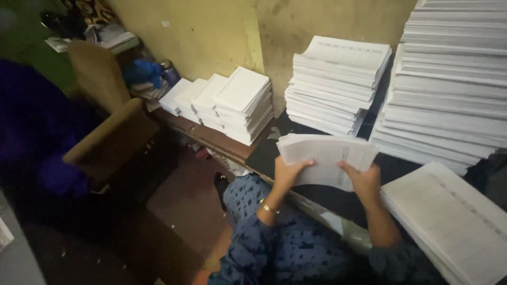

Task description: Inspecting and flipping through stacks of printed paper forms

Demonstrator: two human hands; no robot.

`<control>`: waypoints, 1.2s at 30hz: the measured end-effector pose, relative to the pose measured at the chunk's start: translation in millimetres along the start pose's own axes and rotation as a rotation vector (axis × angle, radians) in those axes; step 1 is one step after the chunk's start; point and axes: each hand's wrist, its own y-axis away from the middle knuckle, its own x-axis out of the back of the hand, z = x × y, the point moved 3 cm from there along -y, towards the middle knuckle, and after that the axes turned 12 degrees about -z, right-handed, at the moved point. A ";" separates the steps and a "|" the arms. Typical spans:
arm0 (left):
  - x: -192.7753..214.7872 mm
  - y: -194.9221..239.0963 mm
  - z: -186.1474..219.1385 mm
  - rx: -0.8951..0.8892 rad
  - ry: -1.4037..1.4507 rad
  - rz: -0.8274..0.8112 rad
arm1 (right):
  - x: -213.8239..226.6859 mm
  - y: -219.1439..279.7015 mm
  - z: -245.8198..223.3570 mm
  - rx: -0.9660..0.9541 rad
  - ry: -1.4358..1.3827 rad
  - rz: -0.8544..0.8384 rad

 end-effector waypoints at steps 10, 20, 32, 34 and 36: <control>17.2 -8.4 -46.4 -0.227 0.007 -0.152 | 2.7 24.2 -15.3 0.193 -0.036 -0.046; -2.5 3.6 9.5 -0.304 0.051 0.021 | 8.9 16.8 -24.5 0.324 0.052 0.102; 26.0 -0.5 1.3 -0.277 -0.037 -0.123 | -0.7 10.7 -10.7 0.200 -0.208 -0.165; 20.3 2.8 20.3 -0.261 -0.027 -0.100 | 18.4 37.3 -79.9 0.445 0.039 -0.005; 20.3 8.6 27.5 -0.217 -0.011 -0.064 | 30.9 63.3 -133.7 0.666 0.292 0.140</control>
